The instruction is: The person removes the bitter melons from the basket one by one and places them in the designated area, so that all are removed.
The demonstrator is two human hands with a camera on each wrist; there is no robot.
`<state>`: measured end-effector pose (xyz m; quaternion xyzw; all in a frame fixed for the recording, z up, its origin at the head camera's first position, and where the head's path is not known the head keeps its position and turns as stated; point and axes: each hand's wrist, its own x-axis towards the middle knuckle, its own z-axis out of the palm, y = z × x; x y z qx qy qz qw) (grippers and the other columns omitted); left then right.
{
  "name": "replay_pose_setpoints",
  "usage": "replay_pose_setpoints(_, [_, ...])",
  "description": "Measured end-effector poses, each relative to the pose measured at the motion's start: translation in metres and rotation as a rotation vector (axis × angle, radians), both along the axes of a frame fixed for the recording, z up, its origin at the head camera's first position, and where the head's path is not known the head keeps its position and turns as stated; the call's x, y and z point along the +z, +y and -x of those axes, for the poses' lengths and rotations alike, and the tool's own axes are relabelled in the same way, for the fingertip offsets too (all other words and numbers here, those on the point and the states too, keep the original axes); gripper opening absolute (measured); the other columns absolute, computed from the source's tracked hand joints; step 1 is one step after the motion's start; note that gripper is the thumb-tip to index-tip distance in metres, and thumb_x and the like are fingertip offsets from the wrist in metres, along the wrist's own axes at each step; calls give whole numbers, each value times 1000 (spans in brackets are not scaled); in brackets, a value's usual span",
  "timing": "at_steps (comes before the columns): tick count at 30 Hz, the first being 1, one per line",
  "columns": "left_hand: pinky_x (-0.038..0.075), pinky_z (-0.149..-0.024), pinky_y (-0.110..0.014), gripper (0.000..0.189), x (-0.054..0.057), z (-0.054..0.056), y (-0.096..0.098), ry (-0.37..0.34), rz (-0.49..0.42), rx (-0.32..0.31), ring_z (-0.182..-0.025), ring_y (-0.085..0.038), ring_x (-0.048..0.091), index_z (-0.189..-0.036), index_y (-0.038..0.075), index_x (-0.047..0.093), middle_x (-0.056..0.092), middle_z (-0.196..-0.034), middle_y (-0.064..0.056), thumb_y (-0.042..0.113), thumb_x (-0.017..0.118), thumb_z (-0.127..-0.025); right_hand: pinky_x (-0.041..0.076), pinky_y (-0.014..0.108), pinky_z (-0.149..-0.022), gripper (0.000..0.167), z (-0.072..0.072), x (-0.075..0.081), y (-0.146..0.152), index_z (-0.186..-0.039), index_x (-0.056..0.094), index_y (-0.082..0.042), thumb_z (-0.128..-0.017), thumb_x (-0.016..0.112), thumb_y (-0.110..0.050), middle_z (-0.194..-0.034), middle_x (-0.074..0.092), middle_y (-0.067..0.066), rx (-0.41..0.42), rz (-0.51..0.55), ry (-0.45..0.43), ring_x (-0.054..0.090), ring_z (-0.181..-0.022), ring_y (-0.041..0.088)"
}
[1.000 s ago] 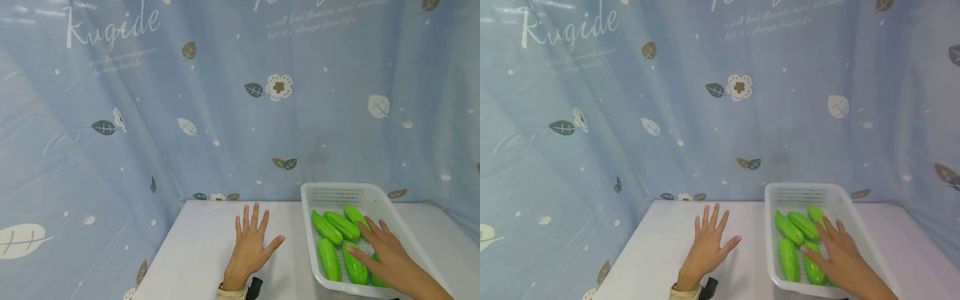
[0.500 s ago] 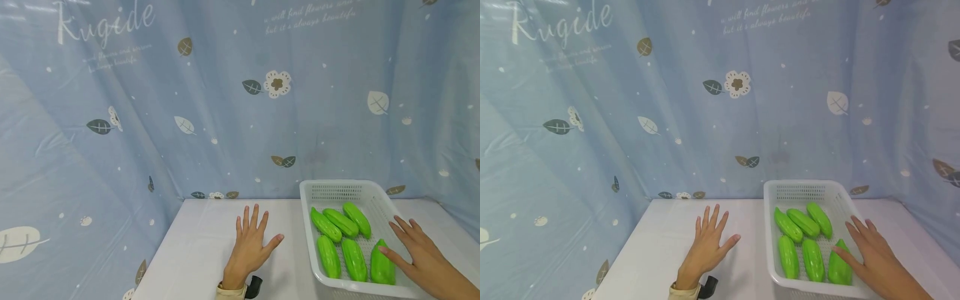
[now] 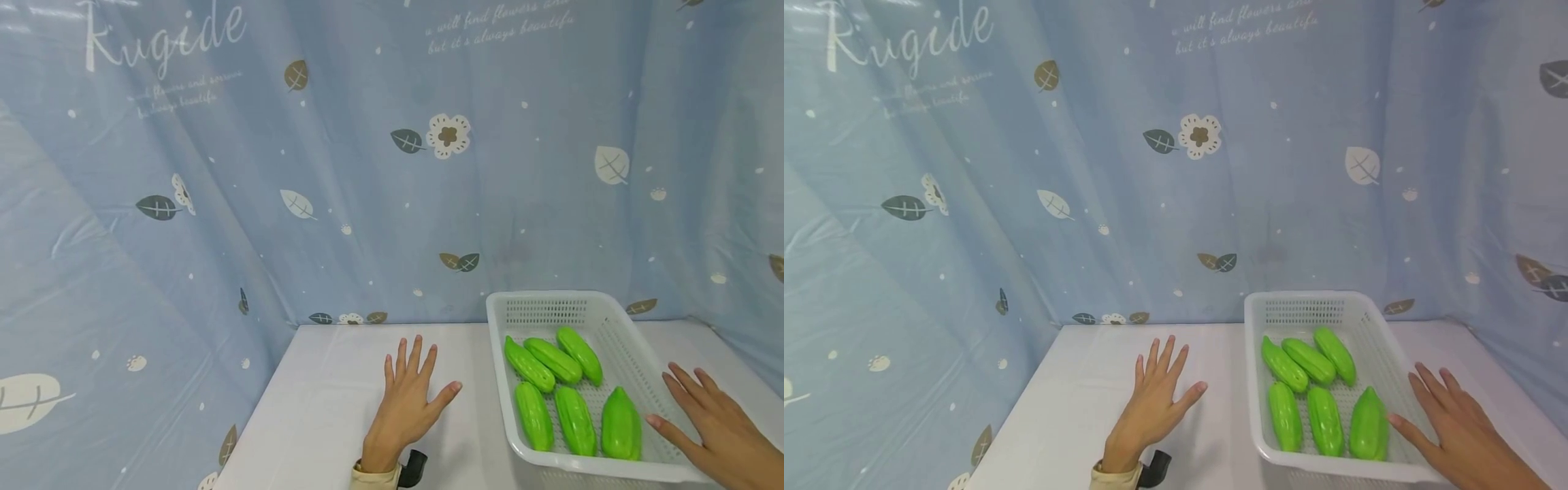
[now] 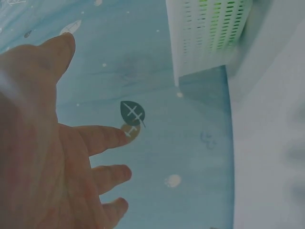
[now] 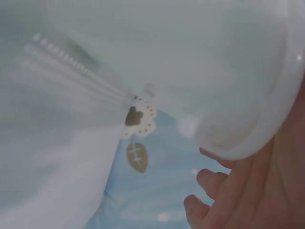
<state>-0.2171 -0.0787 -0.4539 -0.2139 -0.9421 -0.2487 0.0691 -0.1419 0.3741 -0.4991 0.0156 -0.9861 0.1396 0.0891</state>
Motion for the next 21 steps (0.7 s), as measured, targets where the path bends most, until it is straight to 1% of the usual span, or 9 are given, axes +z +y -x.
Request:
replay_pose_setpoints(3, [6, -124, -73, 82, 0, 0, 0, -7, 1, -2, -162, -42, 3, -162, 14, 37, 17, -174, -12, 70, 41, -102, 6, 87, -106, 94, -2, -2, 2, -153, 15, 23, -106, 51, -50, -162, -5, 42, -7, 0, -39, -25, -146, 61])
replay_pose_setpoints(5, [6, -124, -73, 82, -1, 1, 0, -11, -1, -3, -162, -41, 3, -162, 14, 36, 17, -174, -12, 69, 41, -102, 6, 88, -105, 94, -3, -2, 2, -154, 12, 22, -107, 50, -50, -162, -7, 42, -2, 6, -60, -26, -146, 60])
replay_pose_setpoints(7, [6, -124, -74, 81, -2, 1, 0, -11, -7, -3, -162, -42, 3, -161, 13, 37, 17, -174, -12, 69, 41, -103, 1, 87, -108, 94, -4, -2, 2, -154, 9, 21, -107, 49, -50, -162, -8, 43, 11, 14, -75, -27, -146, 59])
replay_pose_setpoints(9, [6, -124, -74, 81, -2, 1, 1, -8, -22, -3, -162, -41, 4, -161, 11, 37, 17, -174, -12, 67, 41, -103, -16, 82, -110, 95, -4, -2, 2, -155, 5, 21, -108, 48, -49, -161, -10, 43, 26, 17, -86, -28, -146, 57])
replay_pose_setpoints(11, [8, -124, -73, 79, -2, 0, 2, 7, -44, -7, -162, -41, 6, -160, 10, 39, 19, -174, -13, 66, 42, -104, -34, 65, -108, 94, -4, -1, 2, -155, 2, 21, -108, 47, -48, -161, -13, 43, 42, 12, -90, -31, -146, 55])
replay_pose_setpoints(12, [10, -124, -73, 79, -2, 0, 3, 17, -57, -11, -162, -41, 8, -159, 9, 40, 20, -173, -13, 65, 42, -104, -39, 55, -106, 94, -4, -1, 2, -155, 1, 21, -109, 46, -48, -160, -14, 43, 48, 3, -90, -32, -146, 54])
replay_pose_setpoints(14, [14, -124, -71, 76, -1, 0, 5, 42, -82, -24, -161, -41, 13, -158, 8, 43, 24, -172, -14, 63, 43, -105, -42, 37, -101, 94, -4, 0, 2, -155, -1, 21, -109, 46, -47, -160, -15, 43, 57, -13, -88, -34, -146, 51])
replay_pose_setpoints(16, [19, -125, -69, 74, 1, 0, 7, 70, -98, -41, -160, -40, 19, -156, 7, 46, 28, -171, -14, 61, 43, -105, -42, 30, -99, 93, -4, 0, 2, -155, -2, 21, -109, 45, -46, -159, -14, 44, 66, -17, -87, -36, -145, 50])
replay_pose_setpoints(21, [36, -122, -58, 69, 6, 0, 13, 59, -169, -77, -155, -34, 36, -153, 7, 50, 38, -167, -10, 57, 47, -106, -42, 35, -100, 93, -4, -7, 2, -156, -7, 17, -109, 46, -44, -159, -12, 46, 80, 23, -92, -37, -145, 49])
